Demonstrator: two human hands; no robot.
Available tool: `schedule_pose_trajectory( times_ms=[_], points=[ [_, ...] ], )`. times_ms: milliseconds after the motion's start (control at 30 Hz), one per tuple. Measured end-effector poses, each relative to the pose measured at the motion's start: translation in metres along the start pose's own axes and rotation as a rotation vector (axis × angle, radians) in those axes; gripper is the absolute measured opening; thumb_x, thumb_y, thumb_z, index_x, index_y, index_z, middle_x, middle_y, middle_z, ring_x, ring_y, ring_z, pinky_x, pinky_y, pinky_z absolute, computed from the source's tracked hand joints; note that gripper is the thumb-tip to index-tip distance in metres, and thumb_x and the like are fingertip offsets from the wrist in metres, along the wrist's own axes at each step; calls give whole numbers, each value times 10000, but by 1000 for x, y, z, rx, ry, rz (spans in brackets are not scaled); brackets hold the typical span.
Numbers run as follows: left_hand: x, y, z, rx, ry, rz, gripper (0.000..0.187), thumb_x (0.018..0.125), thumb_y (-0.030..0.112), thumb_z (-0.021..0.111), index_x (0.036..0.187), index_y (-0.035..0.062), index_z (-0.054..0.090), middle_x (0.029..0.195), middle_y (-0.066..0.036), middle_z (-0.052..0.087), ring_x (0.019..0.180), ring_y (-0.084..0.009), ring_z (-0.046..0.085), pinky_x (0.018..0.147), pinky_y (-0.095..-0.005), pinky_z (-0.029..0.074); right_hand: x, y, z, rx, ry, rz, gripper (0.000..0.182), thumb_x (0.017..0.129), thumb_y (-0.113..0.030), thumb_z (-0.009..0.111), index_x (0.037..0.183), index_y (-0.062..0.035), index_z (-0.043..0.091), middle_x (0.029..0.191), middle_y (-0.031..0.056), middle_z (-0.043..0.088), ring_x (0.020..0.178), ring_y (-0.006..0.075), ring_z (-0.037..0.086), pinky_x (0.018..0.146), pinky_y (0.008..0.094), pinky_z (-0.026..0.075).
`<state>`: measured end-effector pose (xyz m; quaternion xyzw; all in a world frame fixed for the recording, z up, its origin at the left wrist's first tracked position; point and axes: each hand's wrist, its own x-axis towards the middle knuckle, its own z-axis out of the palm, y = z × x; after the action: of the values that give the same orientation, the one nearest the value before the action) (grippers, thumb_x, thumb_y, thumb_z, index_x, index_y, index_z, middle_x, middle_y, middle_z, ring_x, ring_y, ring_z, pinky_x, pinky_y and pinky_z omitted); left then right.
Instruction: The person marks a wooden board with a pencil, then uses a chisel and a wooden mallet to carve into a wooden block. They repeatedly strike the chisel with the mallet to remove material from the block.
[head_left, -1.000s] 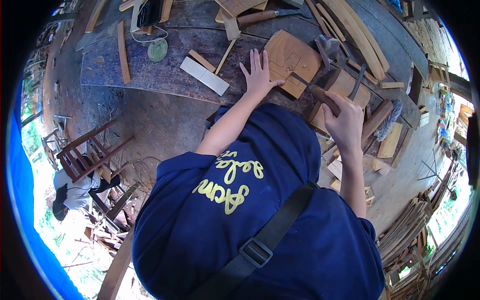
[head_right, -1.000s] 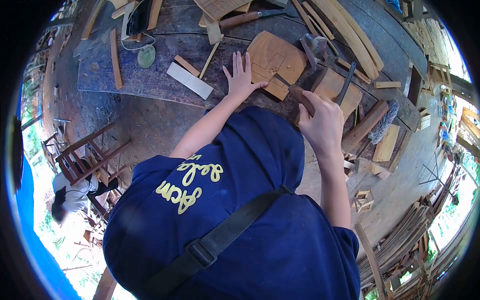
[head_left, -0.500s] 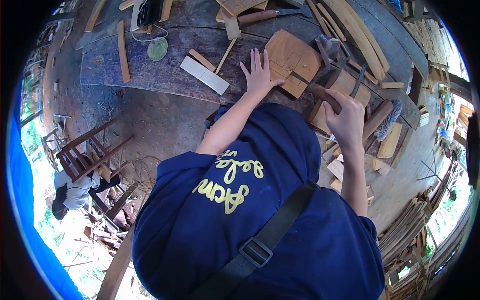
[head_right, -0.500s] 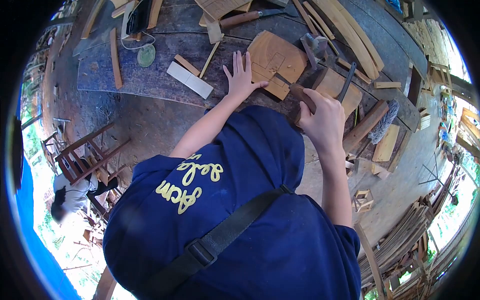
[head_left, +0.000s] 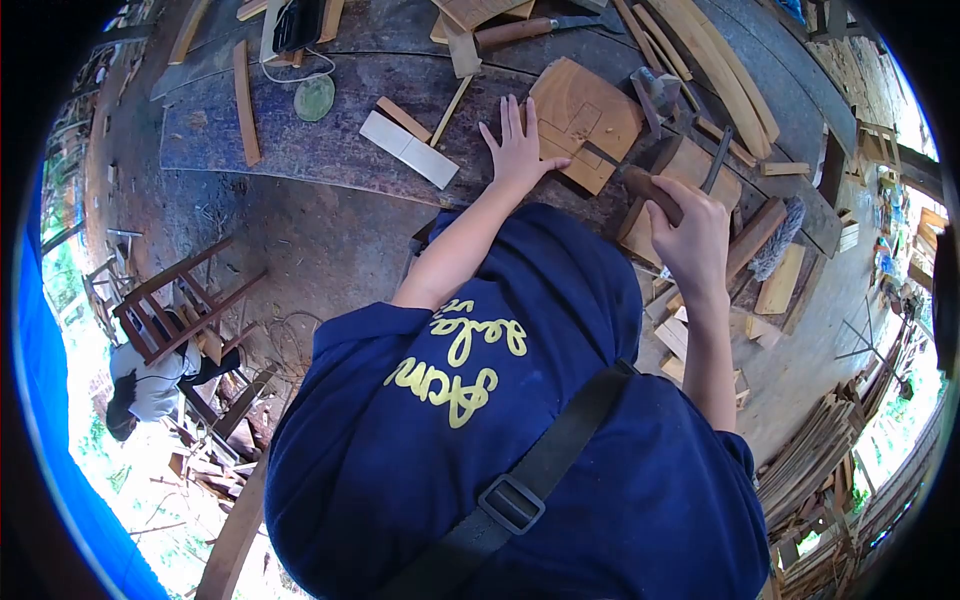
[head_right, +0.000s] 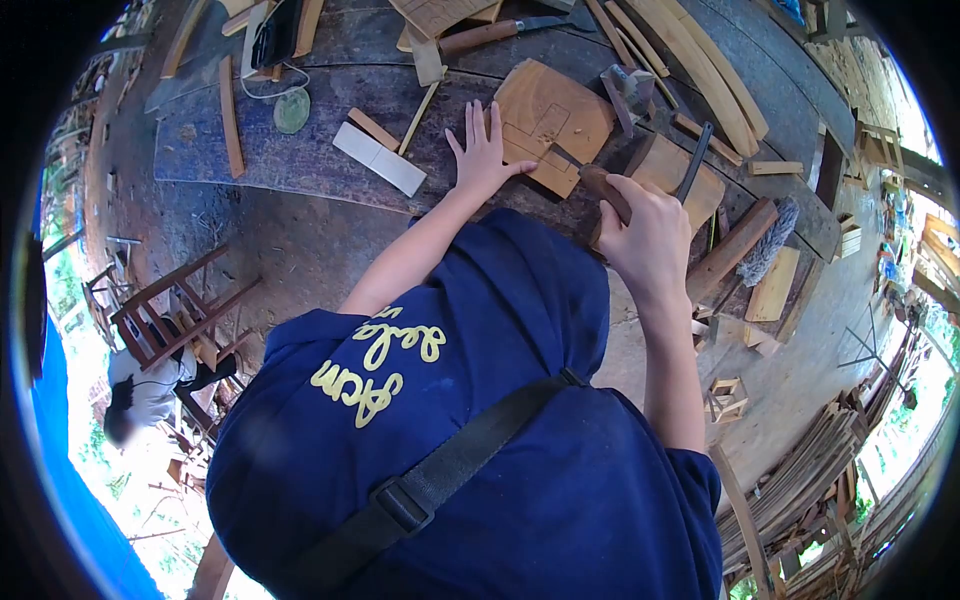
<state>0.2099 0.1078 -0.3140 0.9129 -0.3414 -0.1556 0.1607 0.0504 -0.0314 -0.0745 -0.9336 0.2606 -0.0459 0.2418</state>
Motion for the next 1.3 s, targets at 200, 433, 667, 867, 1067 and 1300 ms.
schedule_pose_trajectory(
  times_ms=[200,433,667,867,1067,1300],
  points=[
    [0,-1,1,3,15,8,1297,653,798,598,1539,57,10,1582,-253,24,1483,-362,-36,1066,-729,22,2,-1,-3,3,0,-7,272,740,-98,670,1004,-43,704,847,178,677,803,360,656,738,423,505],
    [0,0,-1,3,5,3,1294,654,788,611,1539,57,14,1580,-259,26,1482,-368,-39,1065,-731,22,2,5,-4,-13,-30,10,283,737,-89,670,1015,-48,709,844,170,678,809,353,656,749,420,503],
    [0,0,-2,-2,5,2,1297,650,786,617,1539,57,17,1579,-261,29,1481,-370,-41,1064,-731,19,2,13,-5,25,-4,20,270,746,-86,678,1011,-48,714,879,170,690,840,346,664,775,402,507],
    [0,1,-1,-4,9,0,1300,646,793,611,1539,56,20,1581,-256,29,1481,-369,-42,1068,-725,12,1,14,-7,33,-14,37,262,748,-83,682,1005,-46,716,885,173,694,827,342,670,770,393,512],
    [0,0,0,-36,14,1,1295,648,794,607,1540,60,20,1581,-255,30,1482,-368,-42,1068,-724,7,0,14,-8,52,26,24,263,744,-74,685,1003,-42,716,871,173,691,811,347,668,751,389,515],
    [0,0,0,-20,8,-1,1295,649,783,620,1540,63,16,1580,-257,33,1482,-367,-44,1066,-726,8,-1,15,-4,63,13,9,261,745,-75,685,1002,-40,713,873,168,688,808,347,665,747,392,512]
  ],
)
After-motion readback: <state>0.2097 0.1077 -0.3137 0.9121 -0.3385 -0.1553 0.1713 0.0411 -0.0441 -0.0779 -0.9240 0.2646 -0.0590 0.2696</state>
